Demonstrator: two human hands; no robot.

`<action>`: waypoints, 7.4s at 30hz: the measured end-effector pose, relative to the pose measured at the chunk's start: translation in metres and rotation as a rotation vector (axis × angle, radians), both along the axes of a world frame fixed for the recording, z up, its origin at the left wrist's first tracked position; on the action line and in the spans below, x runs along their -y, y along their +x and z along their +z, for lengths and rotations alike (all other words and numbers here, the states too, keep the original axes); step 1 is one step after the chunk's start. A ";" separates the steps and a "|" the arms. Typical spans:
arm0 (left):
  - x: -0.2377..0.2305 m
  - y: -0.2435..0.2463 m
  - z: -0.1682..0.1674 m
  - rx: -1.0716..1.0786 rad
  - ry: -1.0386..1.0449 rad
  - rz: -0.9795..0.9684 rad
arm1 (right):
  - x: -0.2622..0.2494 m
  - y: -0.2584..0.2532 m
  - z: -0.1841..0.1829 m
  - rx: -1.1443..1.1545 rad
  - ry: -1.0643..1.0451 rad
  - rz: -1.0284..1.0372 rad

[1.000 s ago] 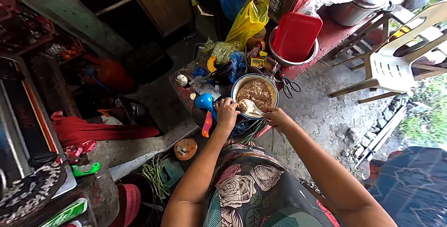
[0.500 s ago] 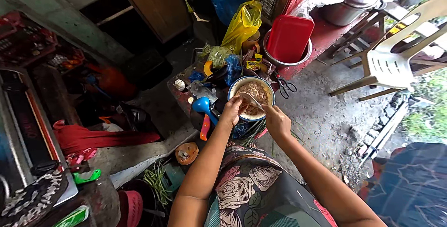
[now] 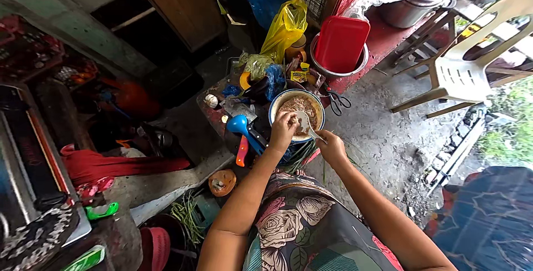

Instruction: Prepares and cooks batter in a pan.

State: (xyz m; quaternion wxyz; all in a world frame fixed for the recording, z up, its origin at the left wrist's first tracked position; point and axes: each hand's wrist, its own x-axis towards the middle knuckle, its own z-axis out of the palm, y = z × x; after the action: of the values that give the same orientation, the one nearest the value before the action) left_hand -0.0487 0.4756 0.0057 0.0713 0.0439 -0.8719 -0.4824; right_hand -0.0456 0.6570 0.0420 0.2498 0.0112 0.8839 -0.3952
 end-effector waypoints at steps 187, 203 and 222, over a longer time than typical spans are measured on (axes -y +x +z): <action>-0.047 0.003 0.026 0.054 -0.140 0.205 | -0.048 -0.002 -0.002 0.408 -0.655 -0.110; -0.016 0.050 0.066 0.134 -0.168 0.172 | -0.044 0.009 0.015 0.510 -0.755 0.023; 0.094 0.352 0.091 -0.141 -0.235 0.598 | 0.097 0.189 0.052 0.719 -0.634 0.593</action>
State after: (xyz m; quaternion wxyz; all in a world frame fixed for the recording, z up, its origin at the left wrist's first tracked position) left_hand 0.3038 0.3819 0.0962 0.2748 0.2560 -0.8630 -0.3379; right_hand 0.1439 0.5600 0.0942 0.6268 -0.1794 0.5465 -0.5256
